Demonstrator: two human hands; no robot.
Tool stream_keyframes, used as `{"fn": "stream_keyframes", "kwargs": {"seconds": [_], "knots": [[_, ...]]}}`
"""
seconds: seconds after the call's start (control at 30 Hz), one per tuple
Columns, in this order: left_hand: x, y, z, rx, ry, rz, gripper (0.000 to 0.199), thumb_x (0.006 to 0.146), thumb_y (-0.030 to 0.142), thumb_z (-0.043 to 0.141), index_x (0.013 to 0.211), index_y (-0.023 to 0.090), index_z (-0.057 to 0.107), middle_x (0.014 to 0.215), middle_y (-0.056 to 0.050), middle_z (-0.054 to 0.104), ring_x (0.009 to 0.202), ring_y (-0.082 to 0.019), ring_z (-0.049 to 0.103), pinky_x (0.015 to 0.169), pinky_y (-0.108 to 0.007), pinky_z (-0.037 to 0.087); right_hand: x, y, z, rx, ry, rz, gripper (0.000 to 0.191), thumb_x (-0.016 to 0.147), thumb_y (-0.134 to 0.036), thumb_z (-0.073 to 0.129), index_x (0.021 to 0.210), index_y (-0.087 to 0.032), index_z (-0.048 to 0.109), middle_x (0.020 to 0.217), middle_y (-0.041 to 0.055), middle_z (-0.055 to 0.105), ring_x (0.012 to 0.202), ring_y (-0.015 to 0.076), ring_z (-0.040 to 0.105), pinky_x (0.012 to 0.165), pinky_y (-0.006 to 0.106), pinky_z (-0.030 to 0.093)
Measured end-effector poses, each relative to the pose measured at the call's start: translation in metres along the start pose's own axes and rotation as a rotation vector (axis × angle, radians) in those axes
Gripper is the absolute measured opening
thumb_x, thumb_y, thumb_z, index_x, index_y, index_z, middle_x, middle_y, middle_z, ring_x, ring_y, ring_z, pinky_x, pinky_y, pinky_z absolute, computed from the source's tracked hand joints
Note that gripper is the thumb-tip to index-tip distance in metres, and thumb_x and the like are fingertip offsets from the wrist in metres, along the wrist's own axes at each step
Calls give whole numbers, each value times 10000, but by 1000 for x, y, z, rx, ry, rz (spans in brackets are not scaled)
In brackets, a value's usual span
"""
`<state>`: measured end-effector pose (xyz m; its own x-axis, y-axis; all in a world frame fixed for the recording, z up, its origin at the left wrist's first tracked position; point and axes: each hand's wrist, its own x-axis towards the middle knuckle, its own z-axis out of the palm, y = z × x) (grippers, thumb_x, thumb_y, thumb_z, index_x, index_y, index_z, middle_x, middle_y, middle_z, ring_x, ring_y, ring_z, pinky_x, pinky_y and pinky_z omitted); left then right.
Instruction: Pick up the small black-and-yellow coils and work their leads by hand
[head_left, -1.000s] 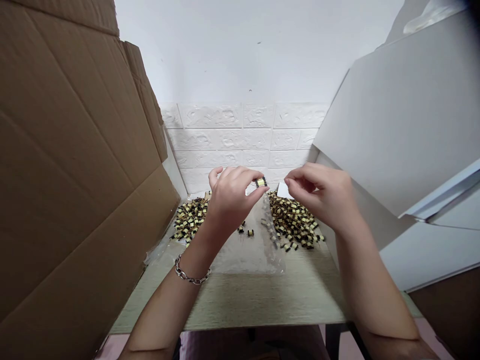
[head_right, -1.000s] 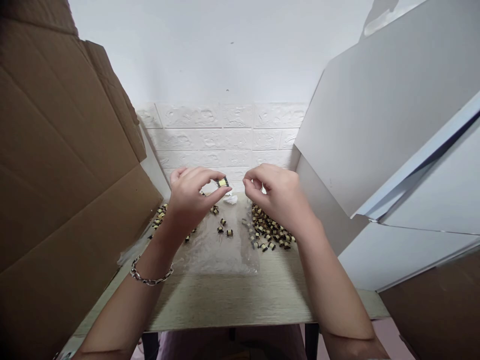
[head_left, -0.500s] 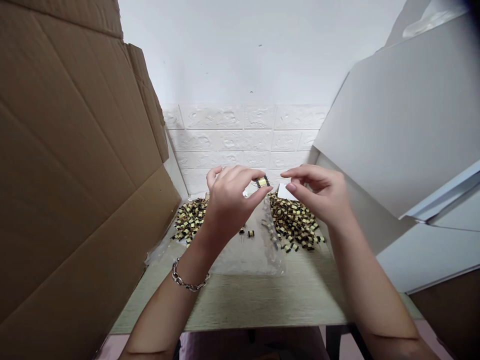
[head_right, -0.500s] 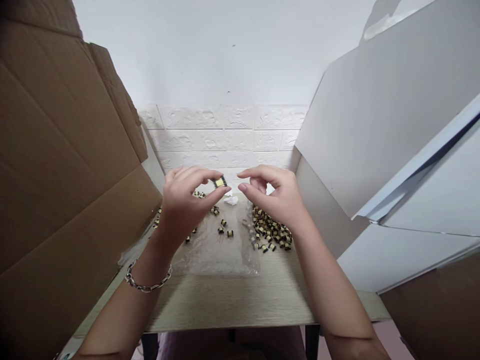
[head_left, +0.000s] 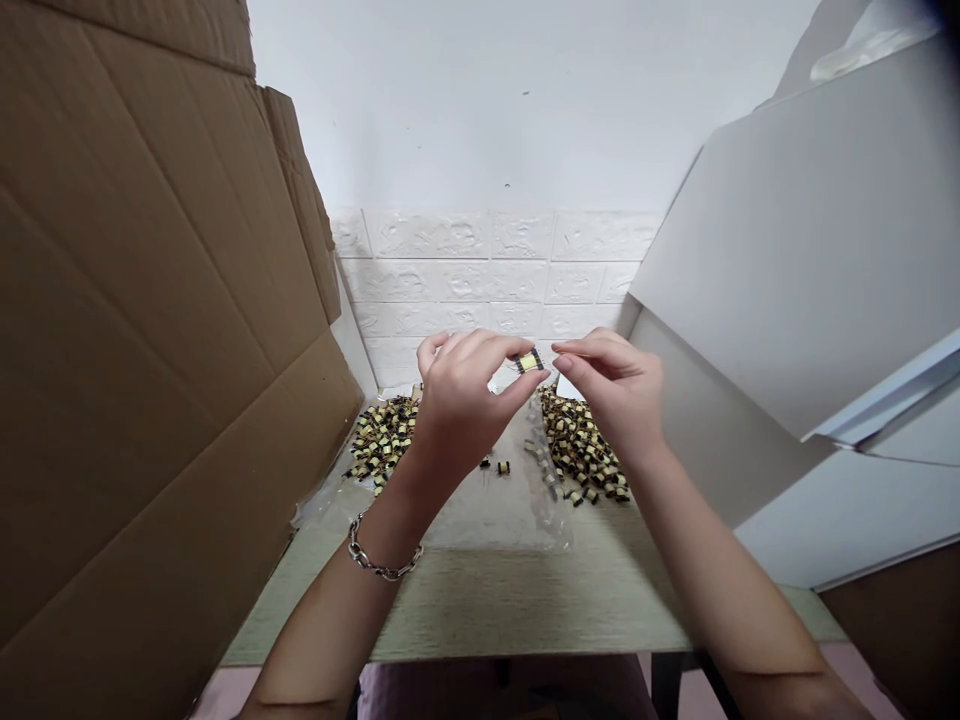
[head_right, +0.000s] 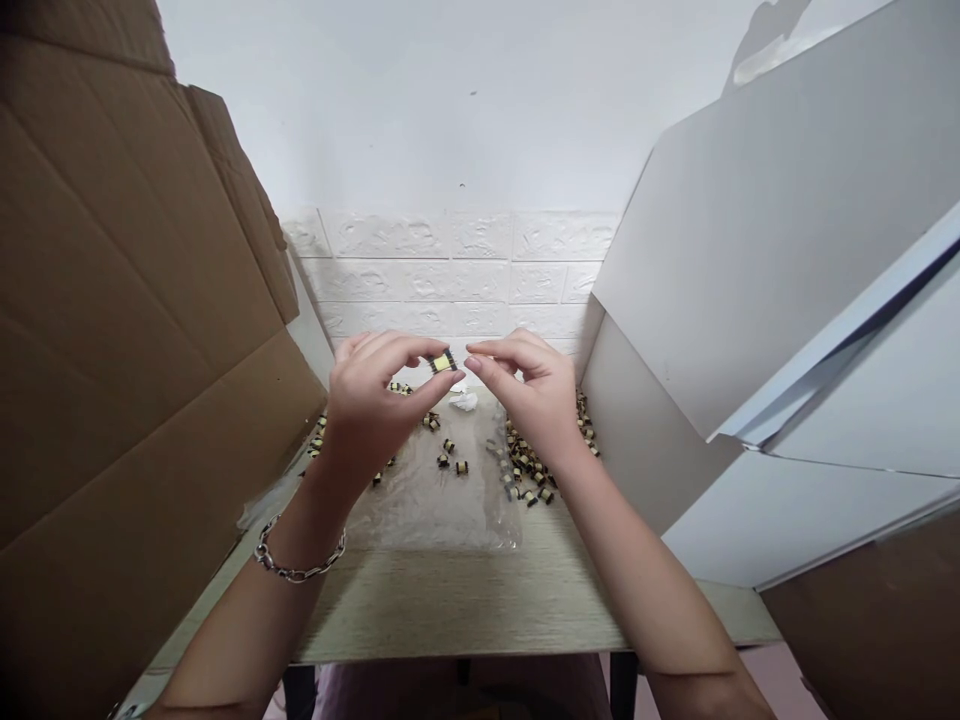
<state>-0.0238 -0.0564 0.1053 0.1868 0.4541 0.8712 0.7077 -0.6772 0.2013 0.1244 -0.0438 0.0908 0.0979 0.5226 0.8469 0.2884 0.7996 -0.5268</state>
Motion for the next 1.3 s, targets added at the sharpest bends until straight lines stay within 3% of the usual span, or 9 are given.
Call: {"fn": "stream_keyframes", "kwargs": {"seconds": [0.3, 0.43, 0.67, 0.93, 1.3], "knots": [[0, 0, 1, 14, -14, -5, 124, 736, 346, 536, 797, 243, 570, 814, 36, 637, 758, -128, 544, 855, -335, 290, -2, 1, 3, -12, -2, -11, 80, 675, -225, 625, 736, -260, 663, 610, -27, 538, 574, 81, 477, 528, 238, 399], [0, -1, 3, 16, -12, 5, 120, 736, 341, 537, 799, 243, 567, 813, 36, 639, 792, -132, 548, 863, -339, 283, -3, 0, 3, -111, 54, -63, 72, 695, -244, 602, 732, -259, 662, 615, -18, 513, 594, 93, 476, 539, 257, 407], [-2, -2, 5, 32, -21, 18, 133, 754, 352, 513, 813, 248, 569, 830, 27, 642, 827, -144, 547, 881, -356, 259, -2, -1, 4, -158, 90, -129, 86, 678, -221, 619, 730, -277, 659, 702, -6, 505, 697, 116, 501, 634, 293, 433], [-2, -3, 7, 38, -7, 19, 142, 755, 355, 510, 827, 250, 573, 828, 26, 640, 825, -143, 545, 877, -354, 261, -2, 1, 6, -130, 77, -100, 89, 671, -232, 629, 747, -273, 648, 811, 4, 530, 808, 135, 519, 742, 324, 451], [-1, -1, 7, 50, 4, -6, 136, 741, 356, 529, 818, 251, 568, 823, 18, 640, 773, -149, 545, 886, -367, 259, -2, 2, 6, -72, 56, -39, 55, 682, -248, 618, 726, -257, 649, 806, 4, 539, 823, 137, 526, 769, 329, 449]]}}
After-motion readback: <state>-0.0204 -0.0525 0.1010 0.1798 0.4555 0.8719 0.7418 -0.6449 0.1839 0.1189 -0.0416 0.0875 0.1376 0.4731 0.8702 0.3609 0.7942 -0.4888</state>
